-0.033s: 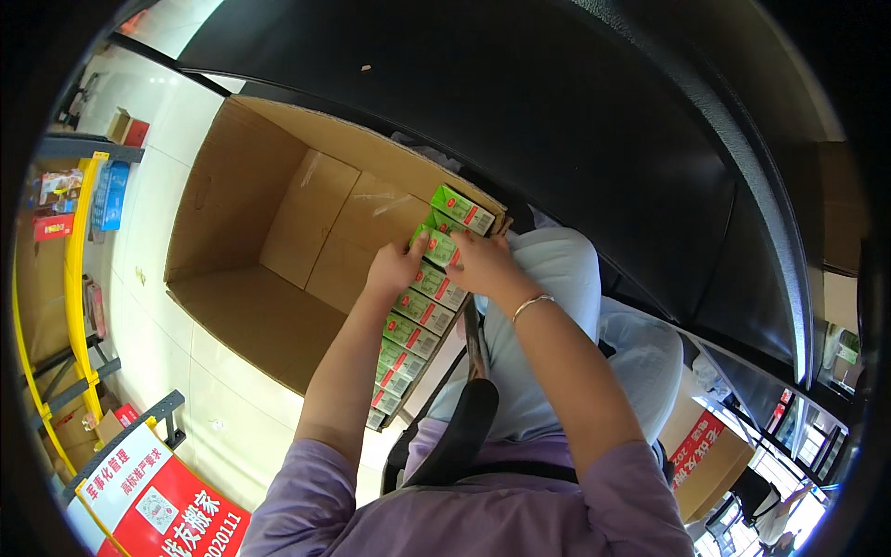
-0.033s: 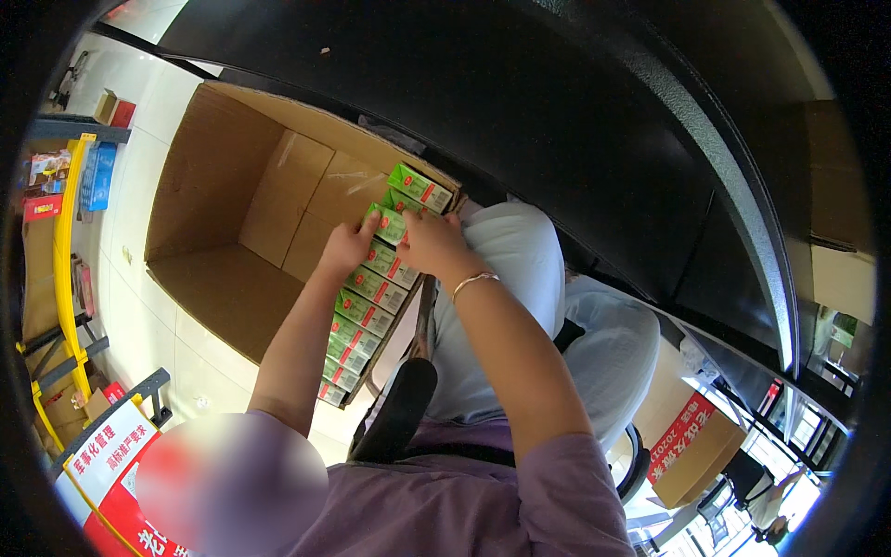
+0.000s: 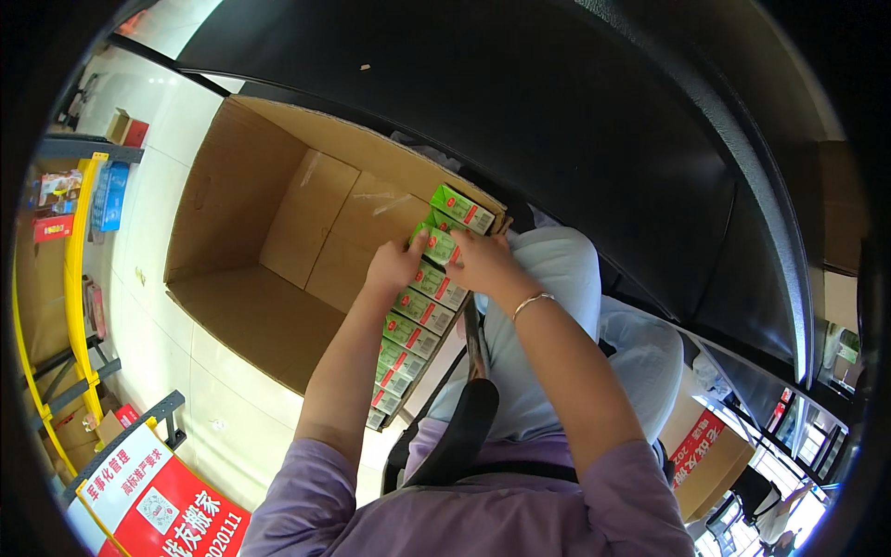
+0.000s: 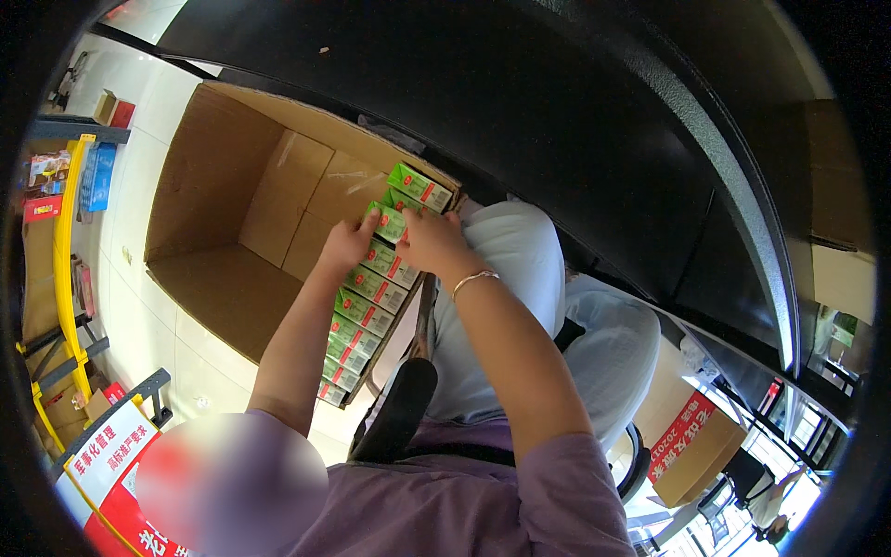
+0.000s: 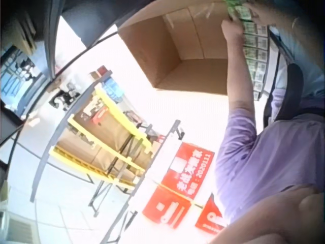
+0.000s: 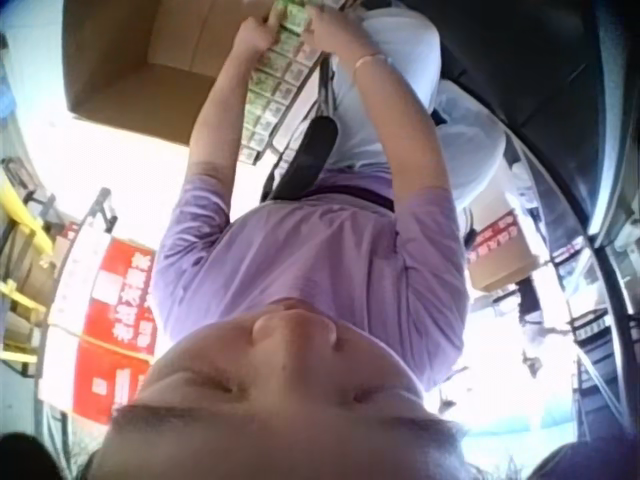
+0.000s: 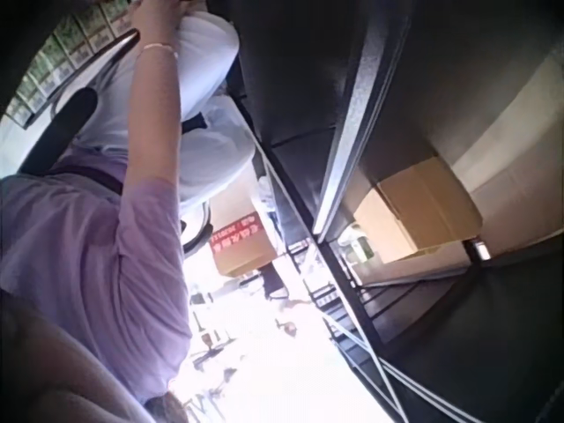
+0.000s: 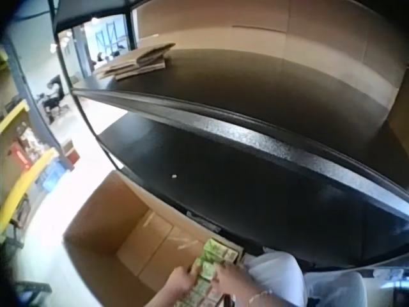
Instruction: The person wipes small green product boxes with a cloth and places them into a cardboard box on a shelf. The person repeats this process for several boxes, wiping each one before packing it.
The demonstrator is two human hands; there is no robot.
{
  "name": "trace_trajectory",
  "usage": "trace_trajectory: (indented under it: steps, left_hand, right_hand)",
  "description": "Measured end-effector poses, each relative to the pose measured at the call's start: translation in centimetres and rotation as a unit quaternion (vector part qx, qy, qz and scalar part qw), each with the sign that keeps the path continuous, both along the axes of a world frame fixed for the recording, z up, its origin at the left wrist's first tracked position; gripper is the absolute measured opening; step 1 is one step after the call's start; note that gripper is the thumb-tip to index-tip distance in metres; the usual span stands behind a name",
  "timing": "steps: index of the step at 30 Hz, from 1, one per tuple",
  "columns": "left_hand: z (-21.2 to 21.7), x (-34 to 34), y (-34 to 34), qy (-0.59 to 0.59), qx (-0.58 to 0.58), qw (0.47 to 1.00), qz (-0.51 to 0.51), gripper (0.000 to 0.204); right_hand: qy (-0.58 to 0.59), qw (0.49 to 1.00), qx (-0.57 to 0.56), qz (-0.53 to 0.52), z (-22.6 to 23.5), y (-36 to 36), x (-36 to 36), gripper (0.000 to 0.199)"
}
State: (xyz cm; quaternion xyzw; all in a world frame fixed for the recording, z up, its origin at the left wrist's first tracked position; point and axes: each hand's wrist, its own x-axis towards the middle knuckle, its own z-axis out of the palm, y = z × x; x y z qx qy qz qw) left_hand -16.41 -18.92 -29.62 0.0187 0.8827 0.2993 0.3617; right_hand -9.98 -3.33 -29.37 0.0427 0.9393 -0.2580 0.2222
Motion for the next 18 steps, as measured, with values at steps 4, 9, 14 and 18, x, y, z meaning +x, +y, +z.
trace_trajectory:
  steps: [4,9,14,18]
  left_hand:
    - [-1.3,-1.1,0.1,0.018,-0.001,1.000,0.017,0.065]
    - [-2.1,-1.7,0.6,0.007,-0.005,0.999,0.033,0.068]
    - [-4.9,-2.2,-0.6,-0.041,0.041,0.994,0.090,0.068]
    - [-1.6,-2.0,0.7,-0.062,0.065,0.990,0.105,0.062]
  right_hand:
    - [0.069,0.997,0.010,-0.011,0.6,-0.3,-0.1,0.053]
    - [0.028,0.999,-0.009,-0.021,0.3,0.1,-0.8,0.048]
    - [0.034,0.999,-0.022,-0.019,0.9,-0.3,-1.0,0.042]
    - [0.021,0.999,-0.019,-0.030,1.7,0.2,-0.8,0.041]
